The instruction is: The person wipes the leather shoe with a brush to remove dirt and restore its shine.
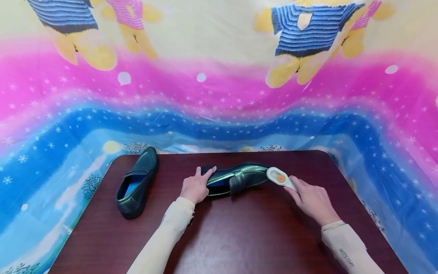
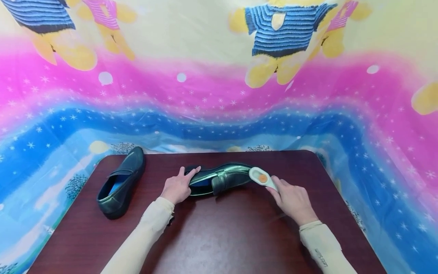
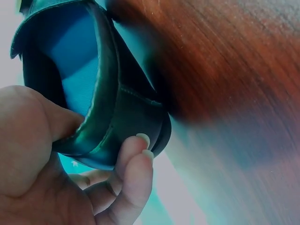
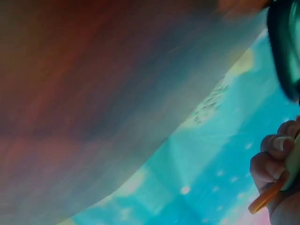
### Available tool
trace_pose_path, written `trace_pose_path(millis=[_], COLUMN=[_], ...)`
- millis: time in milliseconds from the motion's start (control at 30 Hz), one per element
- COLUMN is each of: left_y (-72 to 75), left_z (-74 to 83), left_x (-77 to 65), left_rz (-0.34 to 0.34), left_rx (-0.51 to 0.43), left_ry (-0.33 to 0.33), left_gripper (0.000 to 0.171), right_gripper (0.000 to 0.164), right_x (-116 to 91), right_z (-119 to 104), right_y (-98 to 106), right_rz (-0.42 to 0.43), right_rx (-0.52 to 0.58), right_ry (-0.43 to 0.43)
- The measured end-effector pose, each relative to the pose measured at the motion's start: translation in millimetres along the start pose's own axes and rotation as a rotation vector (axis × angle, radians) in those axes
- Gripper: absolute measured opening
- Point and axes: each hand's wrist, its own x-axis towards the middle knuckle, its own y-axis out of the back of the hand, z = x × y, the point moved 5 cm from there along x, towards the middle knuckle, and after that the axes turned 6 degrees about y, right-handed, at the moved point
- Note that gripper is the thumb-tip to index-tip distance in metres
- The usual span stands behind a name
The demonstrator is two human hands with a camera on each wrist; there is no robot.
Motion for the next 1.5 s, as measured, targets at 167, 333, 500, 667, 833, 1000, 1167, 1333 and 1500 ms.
trace_pose_path(millis=[167, 333, 500, 667, 833, 1000, 1167, 1333, 1500], left_y=[0.0, 1.0, -0.4, 1.0, 2.6, 3.0, 1.2, -0.8, 0.2], left_z=[-2.1, -0.7, -0.8, -2.6, -3.5, -1.7, -2.8, -3.3, -3.4], left_x=[2.0, 3.8, 1.7, 0.2, 1.7, 2.3, 1.1, 1.0, 4.4], left_rz=[-0.012, -0.012, -0.023, -0.005, 0.019, 0.030, 0.045, 0.032, 0.046], left_rx=[-0.006, -0.028, -0.023, -0.011, -0.008, -0.009, -0.018, -0.024, -0.030], left_ry=[0.018, 0.019, 0.021, 0.020, 0.019, 0.005, 0.002, 0.006, 0.004], left_gripper=[0.085, 0.085, 0.085, 0.083, 0.081, 0.079, 0.078, 0.078, 0.078], right_gripper=[0.041, 0.030, 0.022, 0.025, 0.029, 0.026, 0.027, 0.029, 0.032], right_x=[-17, -10, 14, 36, 35, 8, -14, -17, 1], right_z=[18, 15, -3, -19, -14, 3, 18, 22, 3], right_y=[-2, 8, 9, -1, -2, -2, -3, 1, 6], right_rz=[-0.034, 0.031, 0.049, 0.033, 0.072, 0.040, -0.021, -0.019, 0.043], right_rx=[0.040, 0.159, 0.235, 0.250, 0.198, 0.168, 0.162, 0.161, 0.158], right_ry=[-0.053, -0.113, -0.144, -0.124, -0.113, -0.142, -0.173, -0.182, -0.112])
